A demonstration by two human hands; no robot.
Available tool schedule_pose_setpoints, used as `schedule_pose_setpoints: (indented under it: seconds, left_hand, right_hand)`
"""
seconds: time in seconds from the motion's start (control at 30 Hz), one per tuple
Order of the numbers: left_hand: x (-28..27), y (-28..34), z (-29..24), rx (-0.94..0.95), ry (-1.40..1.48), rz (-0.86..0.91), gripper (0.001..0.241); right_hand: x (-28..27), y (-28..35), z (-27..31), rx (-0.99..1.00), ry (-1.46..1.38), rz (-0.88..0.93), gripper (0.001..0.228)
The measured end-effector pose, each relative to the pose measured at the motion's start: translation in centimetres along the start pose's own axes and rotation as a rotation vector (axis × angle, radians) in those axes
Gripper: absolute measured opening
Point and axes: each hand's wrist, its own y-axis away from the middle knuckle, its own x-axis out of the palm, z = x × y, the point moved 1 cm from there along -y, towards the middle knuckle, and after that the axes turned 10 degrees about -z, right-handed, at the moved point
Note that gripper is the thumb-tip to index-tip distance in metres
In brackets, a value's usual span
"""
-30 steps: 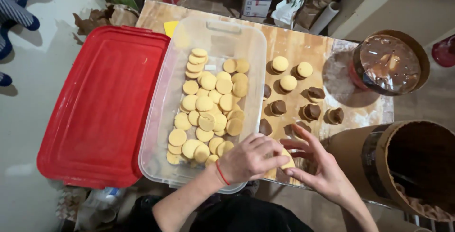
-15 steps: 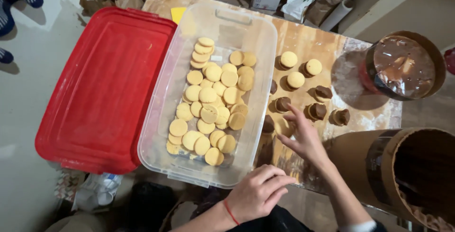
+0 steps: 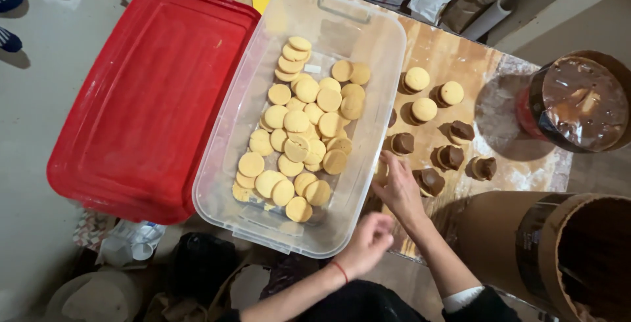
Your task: Making alfajores by sandwiching two cookies with dulce de leche.
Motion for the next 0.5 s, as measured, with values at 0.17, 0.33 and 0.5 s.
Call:
schedule_pose_setpoints:
  seconds: [0.17, 0.33, 0.5]
  left_hand:
    - [1.1, -3.9, 2.9, -0.391, 0.376, -0.407, 0.041]
    - [3.0, -7.5, 2.0, -0.594, 0.614, -0.719, 0.050]
    - [4.0, -8.8, 4.1, -0.477, 0.875, -0.641, 0.040]
  right_hand:
    - [-0.4, 0.2, -1.0, 0.139, -0.065, -0.023, 0.079]
    - [-1.5, 1.1, -2.4, 0.368, -0.200, -0.012, 0.087]
    - [-3.1, 4.1, -3.9, 0.510, -0.551, -0.065, 0.086]
